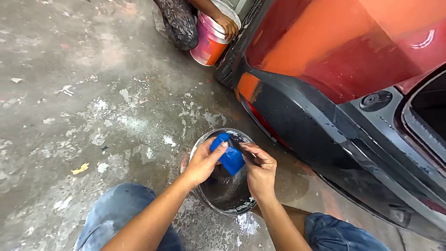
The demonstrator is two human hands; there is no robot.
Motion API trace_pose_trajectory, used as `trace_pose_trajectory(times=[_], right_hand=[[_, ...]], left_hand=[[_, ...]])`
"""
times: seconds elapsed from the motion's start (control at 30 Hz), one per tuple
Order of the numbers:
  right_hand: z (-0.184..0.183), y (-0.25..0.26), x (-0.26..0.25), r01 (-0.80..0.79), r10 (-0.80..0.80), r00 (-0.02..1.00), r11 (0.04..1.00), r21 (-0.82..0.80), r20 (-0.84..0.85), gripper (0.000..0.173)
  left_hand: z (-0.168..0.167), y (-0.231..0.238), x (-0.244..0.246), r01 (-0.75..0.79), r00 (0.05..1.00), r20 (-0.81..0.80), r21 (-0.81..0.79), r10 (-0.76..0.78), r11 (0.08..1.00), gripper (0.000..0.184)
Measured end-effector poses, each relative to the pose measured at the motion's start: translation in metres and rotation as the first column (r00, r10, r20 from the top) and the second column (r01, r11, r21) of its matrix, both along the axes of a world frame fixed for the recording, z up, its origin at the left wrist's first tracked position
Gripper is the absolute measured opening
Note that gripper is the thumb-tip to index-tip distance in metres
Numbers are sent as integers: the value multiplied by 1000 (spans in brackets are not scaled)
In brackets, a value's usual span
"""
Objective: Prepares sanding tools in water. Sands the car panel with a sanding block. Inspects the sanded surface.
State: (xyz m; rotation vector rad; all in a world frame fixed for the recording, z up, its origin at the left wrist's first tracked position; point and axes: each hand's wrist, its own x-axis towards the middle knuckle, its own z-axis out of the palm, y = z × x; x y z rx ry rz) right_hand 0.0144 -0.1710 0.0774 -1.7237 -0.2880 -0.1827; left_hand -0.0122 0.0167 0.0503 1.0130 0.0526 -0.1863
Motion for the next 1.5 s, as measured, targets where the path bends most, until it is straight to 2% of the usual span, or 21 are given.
trace_pose_trajectory(times=[0.1,0.17,0.2,0.23,0.3,0.37,0.4,0.47,0.53,0.67,0.8,0.87,0.97,1.0,1.07,1.13,1.2,1.3,1.37,1.43,1.5], right_hand=[[-12,-1,5,-143,150,988,975,-170,27,47],[-25,-8,13,-187,159,981,926,-327,-111,61],[-35,-12,19,-221,153,968,890,-400,-197,60],[-47,-15,27,-269,144,951,820,-505,-273,55],[-71,-14,43,-394,107,905,581,-712,-413,49],[-97,-8,59,-515,57,848,322,-794,-527,64],[-111,-6,65,-556,30,824,230,-799,-565,75],[-133,-4,70,-590,-9,804,123,-798,-595,88],[-144,1,67,-592,-47,803,46,-805,-594,89],[-148,3,51,-622,-86,780,4,-783,-620,86],[-153,-11,40,-660,-177,722,110,-743,-669,90],[-151,-17,40,-661,-226,683,215,-719,-695,83],[-145,-28,43,-512,-261,633,565,-647,-729,67],[-141,-30,44,-447,-275,621,645,-620,-734,62],[-133,-33,47,-351,-328,632,686,-637,-702,53],[-124,-30,46,-286,-420,663,623,-728,-620,61],[-115,-14,38,-300,-453,712,495,-815,-537,71],[-119,9,22,-441,-255,829,249,-862,-498,76],[-128,25,13,-559,-173,801,125,-820,-573,90],[-139,37,7,-642,-212,738,75,-763,-641,103],[-150,38,5,-687,-226,705,15,-727,-672,95]], left_hand=[[-2,10,0,-214,976,-2,108,216,971,28],[-6,22,1,-362,931,52,234,360,902,22],[-8,28,1,-413,909,74,289,410,864,19],[-10,34,1,-445,892,78,324,445,835,17],[-11,42,1,-471,874,40,315,484,824,18],[-10,45,1,-477,869,-20,236,495,847,18],[-9,44,0,-482,866,-41,200,498,853,17],[-8,43,-1,-490,863,-66,141,502,861,16],[-7,43,-2,-497,859,-89,91,504,863,16],[-5,46,-3,-500,853,-152,33,499,865,17],[-4,49,-1,-507,844,-197,9,498,862,16],[-6,50,0,-522,834,-207,0,511,853,15],[-8,53,3,-552,815,-227,-24,534,833,14],[-9,54,3,-562,808,-234,-30,541,826,15],[-9,55,4,-575,797,-258,-45,547,817,16],[-7,53,6,-574,794,-286,-65,536,816,18],[-8,50,9,-566,799,-298,-81,522,820,21],[-9,48,11,-566,800,-306,-103,515,818,23],[-8,50,8,-561,804,-314,-115,505,820,24],[-6,53,5,-562,800,-334,-124,499,818,24],[-5,56,2,-568,792,-353,-127,498,813,25]])
